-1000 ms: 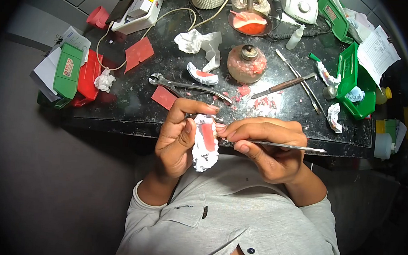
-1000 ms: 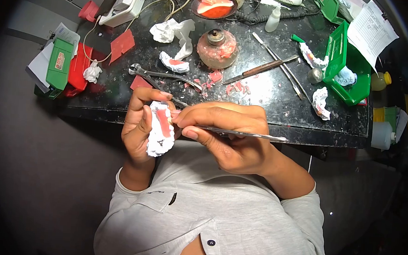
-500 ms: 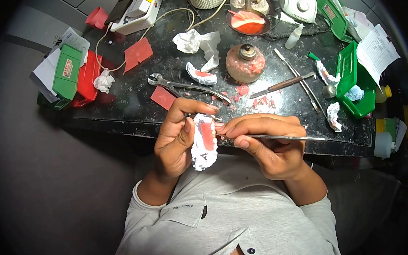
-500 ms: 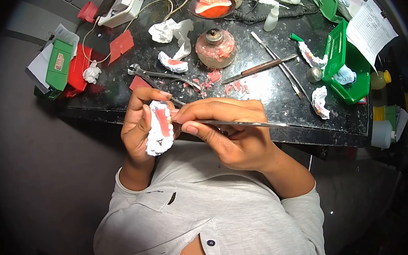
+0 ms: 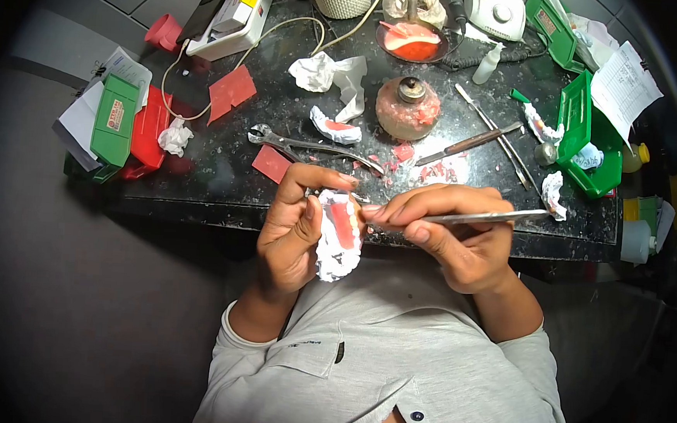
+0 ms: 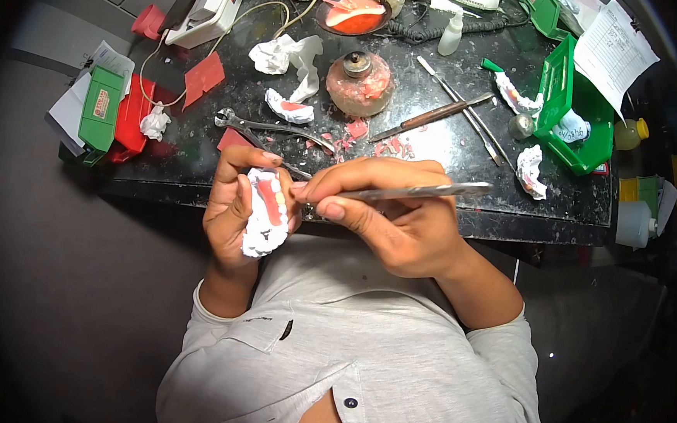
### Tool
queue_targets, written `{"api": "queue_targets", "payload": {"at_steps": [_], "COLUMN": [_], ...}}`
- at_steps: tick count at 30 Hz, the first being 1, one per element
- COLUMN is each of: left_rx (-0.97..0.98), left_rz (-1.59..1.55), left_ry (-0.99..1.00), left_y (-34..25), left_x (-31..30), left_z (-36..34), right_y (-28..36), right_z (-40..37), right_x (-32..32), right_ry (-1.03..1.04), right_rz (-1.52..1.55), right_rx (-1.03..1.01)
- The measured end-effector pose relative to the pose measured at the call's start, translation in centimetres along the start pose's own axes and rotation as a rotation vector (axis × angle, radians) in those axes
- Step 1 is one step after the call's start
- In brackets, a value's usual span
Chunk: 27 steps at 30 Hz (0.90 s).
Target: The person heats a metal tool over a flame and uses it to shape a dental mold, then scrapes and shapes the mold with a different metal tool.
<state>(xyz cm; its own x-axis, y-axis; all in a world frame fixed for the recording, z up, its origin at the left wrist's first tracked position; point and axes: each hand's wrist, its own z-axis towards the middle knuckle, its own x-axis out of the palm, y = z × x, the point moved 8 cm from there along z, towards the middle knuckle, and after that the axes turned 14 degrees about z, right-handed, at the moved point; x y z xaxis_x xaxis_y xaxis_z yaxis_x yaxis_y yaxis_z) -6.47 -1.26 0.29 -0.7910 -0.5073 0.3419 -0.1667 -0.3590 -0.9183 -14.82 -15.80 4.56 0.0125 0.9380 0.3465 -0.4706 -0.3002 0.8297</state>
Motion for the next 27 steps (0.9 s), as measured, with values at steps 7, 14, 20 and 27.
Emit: {"api": "queue_targets", "payload": {"at_steps": [7,14,20,27], "left_rx": [-0.049,-0.087,-0.179,-0.256], "left_rz": [0.004,-0.134,-0.192,-0.282], "left_ry": [-0.078,-0.002,0.038,0.074], "left_y": [0.1,0.7,1.4,2.6], "left_x": [0.5,0.8,0.8,1.2], "left_z": [0.1,0.1,0.0,0.2], "right_y": [2.3,1.8,2.2,1.3], "right_z": [0.5,-0.2,-0.1,0.0], "right_x": [0.8,0.1,1.4,2.9], "right_ry": [0.113,0.021,0.144,0.2], "right_rz": [-0.247,-0.213,-0.373,-0.816], "right_rx": [-0.276,-0.19,-0.302,-0.353]}}
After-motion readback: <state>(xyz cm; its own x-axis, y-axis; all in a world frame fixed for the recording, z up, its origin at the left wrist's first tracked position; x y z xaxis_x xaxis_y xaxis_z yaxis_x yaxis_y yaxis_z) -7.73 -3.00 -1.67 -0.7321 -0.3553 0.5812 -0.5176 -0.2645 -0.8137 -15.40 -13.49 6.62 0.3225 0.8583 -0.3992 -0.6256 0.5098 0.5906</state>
